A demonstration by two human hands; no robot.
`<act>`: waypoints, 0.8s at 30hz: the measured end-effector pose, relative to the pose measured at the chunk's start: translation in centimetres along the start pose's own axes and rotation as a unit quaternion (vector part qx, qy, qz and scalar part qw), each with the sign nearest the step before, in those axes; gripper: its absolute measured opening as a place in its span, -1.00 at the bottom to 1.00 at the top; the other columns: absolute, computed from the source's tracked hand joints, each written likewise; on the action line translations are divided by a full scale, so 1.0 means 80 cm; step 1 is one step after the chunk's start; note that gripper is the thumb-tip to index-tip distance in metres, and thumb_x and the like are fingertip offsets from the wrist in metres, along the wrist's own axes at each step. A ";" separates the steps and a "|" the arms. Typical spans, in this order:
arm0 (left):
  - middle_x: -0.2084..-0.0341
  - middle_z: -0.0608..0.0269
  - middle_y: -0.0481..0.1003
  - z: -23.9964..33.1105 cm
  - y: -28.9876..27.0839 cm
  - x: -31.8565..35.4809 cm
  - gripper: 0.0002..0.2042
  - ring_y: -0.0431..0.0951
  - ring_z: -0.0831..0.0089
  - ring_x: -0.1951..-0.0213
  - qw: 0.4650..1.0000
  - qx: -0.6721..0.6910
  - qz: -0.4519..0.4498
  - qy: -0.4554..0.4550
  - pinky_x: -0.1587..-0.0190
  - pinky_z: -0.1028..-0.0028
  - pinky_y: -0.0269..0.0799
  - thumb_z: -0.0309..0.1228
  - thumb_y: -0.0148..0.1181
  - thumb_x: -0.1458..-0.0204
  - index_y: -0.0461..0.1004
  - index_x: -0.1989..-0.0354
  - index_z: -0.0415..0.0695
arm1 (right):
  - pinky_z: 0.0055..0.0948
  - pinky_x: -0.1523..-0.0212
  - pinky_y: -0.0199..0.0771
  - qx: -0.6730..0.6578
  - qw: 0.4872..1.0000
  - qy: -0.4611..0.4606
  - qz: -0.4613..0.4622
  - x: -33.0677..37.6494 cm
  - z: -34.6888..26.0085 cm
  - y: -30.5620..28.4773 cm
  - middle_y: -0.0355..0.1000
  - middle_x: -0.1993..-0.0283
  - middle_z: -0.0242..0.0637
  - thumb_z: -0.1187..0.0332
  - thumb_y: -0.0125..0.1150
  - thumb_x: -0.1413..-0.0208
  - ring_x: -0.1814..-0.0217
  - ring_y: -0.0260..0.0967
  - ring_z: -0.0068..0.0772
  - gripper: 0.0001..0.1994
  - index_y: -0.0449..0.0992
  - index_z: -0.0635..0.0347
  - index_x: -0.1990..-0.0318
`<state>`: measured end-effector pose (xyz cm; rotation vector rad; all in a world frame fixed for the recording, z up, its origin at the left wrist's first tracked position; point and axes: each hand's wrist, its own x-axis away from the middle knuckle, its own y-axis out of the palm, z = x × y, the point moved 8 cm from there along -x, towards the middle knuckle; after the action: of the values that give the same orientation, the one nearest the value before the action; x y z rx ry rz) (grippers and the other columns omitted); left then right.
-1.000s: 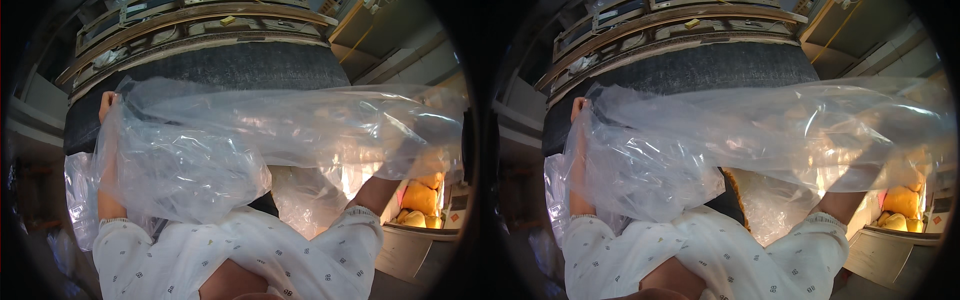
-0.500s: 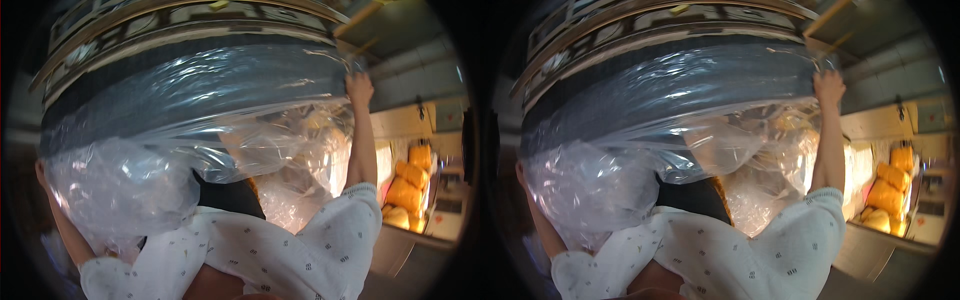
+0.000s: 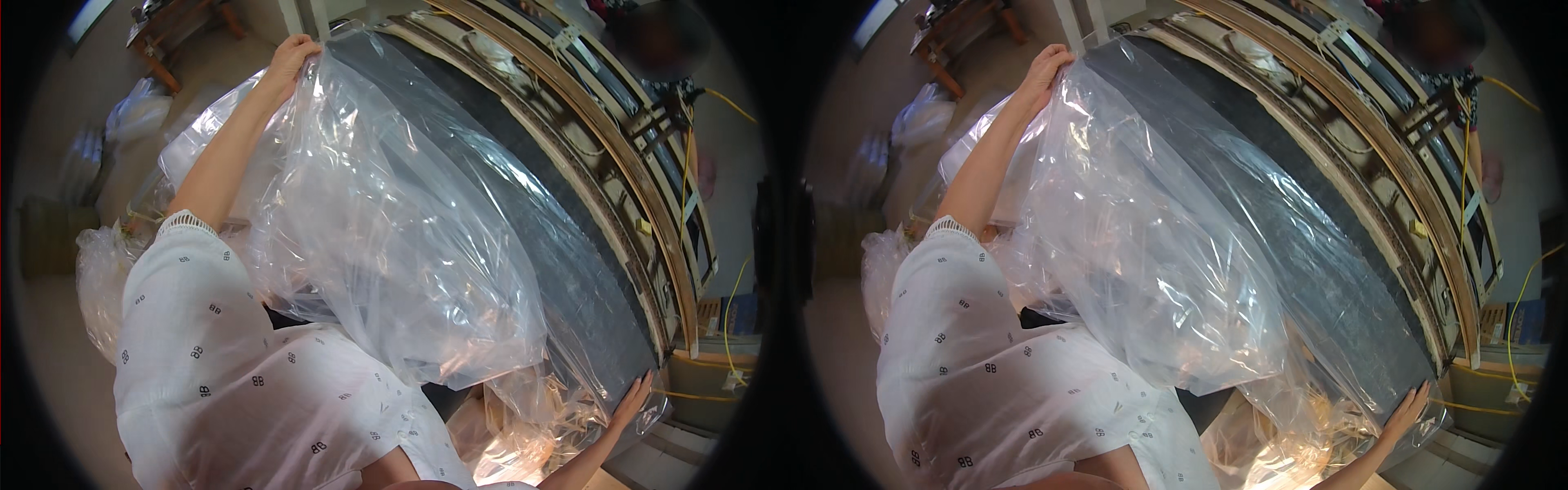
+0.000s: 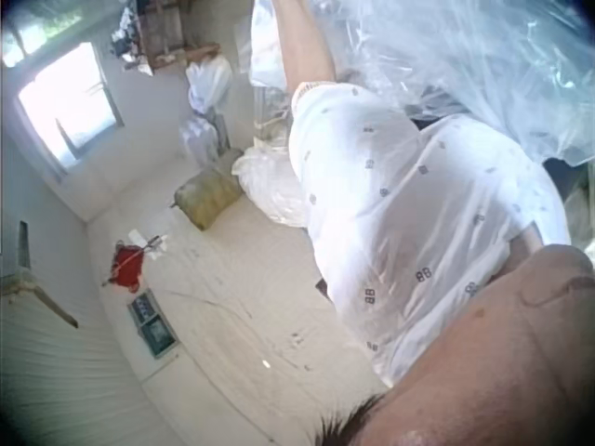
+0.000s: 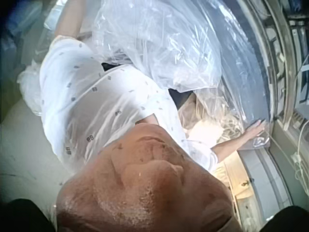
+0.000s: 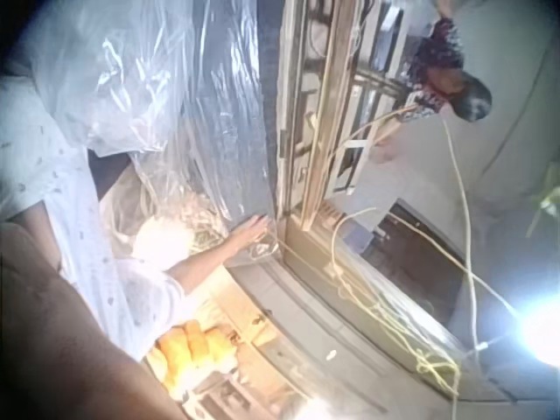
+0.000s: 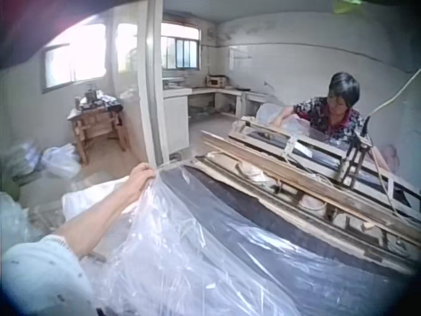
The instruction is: Wrapping a large curved object, possibly furniture or an industrial part, in clear plastic film.
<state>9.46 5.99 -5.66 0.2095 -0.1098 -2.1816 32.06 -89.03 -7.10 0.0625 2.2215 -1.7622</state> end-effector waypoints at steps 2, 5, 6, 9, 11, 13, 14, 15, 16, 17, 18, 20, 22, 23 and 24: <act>0.52 0.36 0.39 0.001 -0.007 0.000 -0.87 0.40 0.56 0.45 0.998 0.052 0.009 -0.019 0.38 0.58 0.35 -0.57 0.10 0.11 0.38 0.36 -0.13 | -0.26 -0.30 -0.15 0.009 1.000 -0.004 0.002 0.000 0.017 0.003 0.02 -0.30 -0.07 0.17 -0.27 -0.25 -0.34 -0.08 -0.09 -0.54 0.15 0.24 -0.21; 0.46 0.39 0.38 0.012 -0.012 0.004 -0.88 0.36 0.62 0.39 0.996 0.053 -0.073 -0.010 0.34 0.64 0.29 -0.58 0.03 0.10 0.38 0.38 -0.09 | -0.24 -0.30 -0.16 0.027 1.000 -0.003 0.002 0.000 0.022 0.006 0.02 -0.30 -0.05 0.15 -0.29 -0.25 -0.34 -0.07 -0.07 -0.53 0.14 0.24 -0.22; 0.46 0.39 0.38 0.018 -0.014 0.009 -0.88 0.36 0.62 0.39 0.996 0.054 -0.071 -0.009 0.34 0.64 0.29 -0.58 0.03 0.10 0.38 0.38 -0.09 | -0.24 -0.30 -0.16 0.027 1.000 -0.005 0.003 0.000 0.019 0.005 0.02 -0.30 -0.05 0.15 -0.29 -0.25 -0.34 -0.07 -0.07 -0.53 0.14 0.24 -0.22; 0.41 0.45 0.38 0.042 -0.013 0.024 -0.85 0.34 0.63 0.38 0.994 -0.031 -0.107 0.014 0.29 0.68 0.23 -0.57 -0.01 0.06 0.45 0.34 -0.10 | -0.23 -0.30 -0.16 0.056 0.998 0.012 -0.007 -0.003 0.025 0.008 0.01 -0.30 -0.05 0.14 -0.30 -0.25 -0.34 -0.08 -0.06 -0.52 0.13 0.24 -0.22; 0.34 0.46 0.37 0.052 -0.001 0.033 -0.76 0.32 0.61 0.36 0.976 -0.129 -0.177 0.009 0.24 0.65 0.23 -0.55 -0.04 0.00 0.51 0.21 -0.06 | -0.23 -0.30 -0.16 0.077 0.997 -0.003 -0.010 -0.001 0.037 0.011 0.01 -0.30 -0.06 0.14 -0.31 -0.25 -0.34 -0.09 -0.05 -0.52 0.13 0.22 -0.23; 0.38 0.46 0.34 0.084 0.005 0.047 -0.75 0.30 0.64 0.33 0.950 -0.210 -0.213 0.093 0.18 0.65 0.21 -0.55 -0.03 0.00 0.50 0.16 -0.07 | -0.24 -0.30 -0.16 0.066 0.998 0.000 -0.012 -0.004 0.036 0.016 0.01 -0.30 -0.06 0.14 -0.31 -0.25 -0.35 -0.10 -0.06 -0.52 0.12 0.21 -0.23; 0.42 0.45 0.32 0.098 0.013 0.055 -0.73 0.29 0.68 0.30 0.908 -0.288 -0.246 0.177 0.13 0.65 0.19 -0.55 -0.02 -0.01 0.49 0.12 -0.09 | -0.24 -0.30 -0.17 0.053 0.998 0.003 -0.014 -0.006 0.034 0.016 0.01 -0.30 -0.07 0.13 -0.31 -0.25 -0.35 -0.10 -0.06 -0.52 0.12 0.20 -0.23; 0.42 0.45 0.32 0.100 0.009 0.054 -0.73 0.29 0.68 0.30 0.909 -0.287 -0.245 0.175 0.13 0.65 0.19 -0.55 -0.02 -0.01 0.49 0.12 -0.09 | -0.24 -0.30 -0.17 0.055 0.998 0.002 -0.015 -0.007 0.027 0.015 0.01 -0.30 -0.07 0.13 -0.31 -0.25 -0.35 -0.10 -0.06 -0.52 0.12 0.20 -0.23; 0.41 0.45 0.31 0.104 0.010 0.055 -0.73 0.28 0.66 0.30 0.885 -0.328 -0.255 0.208 0.14 0.64 0.19 -0.53 -0.02 -0.02 0.48 0.10 -0.08 | -0.24 -0.30 -0.17 0.049 0.999 0.011 -0.015 -0.007 0.021 0.015 0.01 -0.30 -0.08 0.13 -0.31 -0.25 -0.35 -0.10 -0.07 -0.52 0.12 0.20 -0.23; 0.40 0.44 0.30 0.106 0.011 0.058 -0.73 0.28 0.65 0.29 0.858 -0.368 -0.264 0.241 0.16 0.63 0.19 -0.51 -0.02 -0.04 0.47 0.08 -0.07 | -0.24 -0.31 -0.17 0.042 0.999 0.020 -0.015 -0.007 0.019 0.014 0.01 -0.30 -0.08 0.13 -0.32 -0.25 -0.35 -0.10 -0.08 -0.52 0.12 0.19 -0.23; 0.40 0.44 0.30 0.106 0.011 0.058 -0.73 0.28 0.65 0.29 0.859 -0.367 -0.264 0.240 0.16 0.63 0.19 -0.51 -0.02 -0.04 0.47 0.08 -0.07 | -0.24 -0.31 -0.17 0.043 0.999 0.020 -0.016 -0.007 0.019 0.014 0.01 -0.30 -0.08 0.13 -0.32 -0.25 -0.35 -0.10 -0.08 -0.52 0.12 0.19 -0.23; 0.41 0.39 0.31 0.110 0.005 0.056 -0.77 0.31 0.62 0.30 0.879 -0.360 -0.208 0.233 0.18 0.59 0.23 -0.48 -0.01 -0.06 0.47 0.12 -0.11 | -0.26 -0.30 -0.17 0.049 0.998 0.043 -0.017 -0.008 0.027 0.014 0.02 -0.30 -0.10 0.13 -0.31 -0.25 -0.35 -0.09 -0.09 -0.52 0.11 0.19 -0.24; 0.41 0.38 0.32 0.111 0.000 0.054 -0.79 0.32 0.60 0.30 0.866 -0.391 -0.210 0.229 0.17 0.59 0.24 -0.46 0.01 -0.06 0.46 0.14 -0.13 | -0.27 -0.31 -0.17 0.051 0.997 0.045 -0.021 -0.006 0.026 0.015 0.02 -0.30 -0.11 0.13 -0.30 -0.25 -0.35 -0.09 -0.10 -0.52 0.11 0.19 -0.24; 0.41 0.36 0.32 0.110 -0.001 0.054 -0.80 0.34 0.58 0.30 0.853 -0.420 -0.213 0.226 0.16 0.58 0.26 -0.43 0.03 -0.05 0.45 0.16 -0.15 | -0.28 -0.31 -0.17 0.055 0.997 0.047 -0.023 -0.004 0.027 0.013 0.02 -0.31 -0.11 0.12 -0.30 -0.25 -0.35 -0.09 -0.10 -0.51 0.11 0.20 -0.24; 0.40 0.35 0.34 0.109 0.002 0.051 -0.80 0.35 0.57 0.30 0.857 -0.420 -0.203 0.219 0.15 0.58 0.26 -0.40 0.05 -0.05 0.44 0.17 -0.16 | -0.29 -0.31 -0.17 0.073 0.996 0.041 -0.023 -0.002 0.044 0.006 0.01 -0.31 -0.12 0.12 -0.30 -0.25 -0.35 -0.09 -0.12 -0.51 0.11 0.21 -0.24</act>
<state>5.60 2.62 2.44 0.2284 1.2212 -2.3086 33.02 -92.25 -8.21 0.1187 2.1627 -1.9777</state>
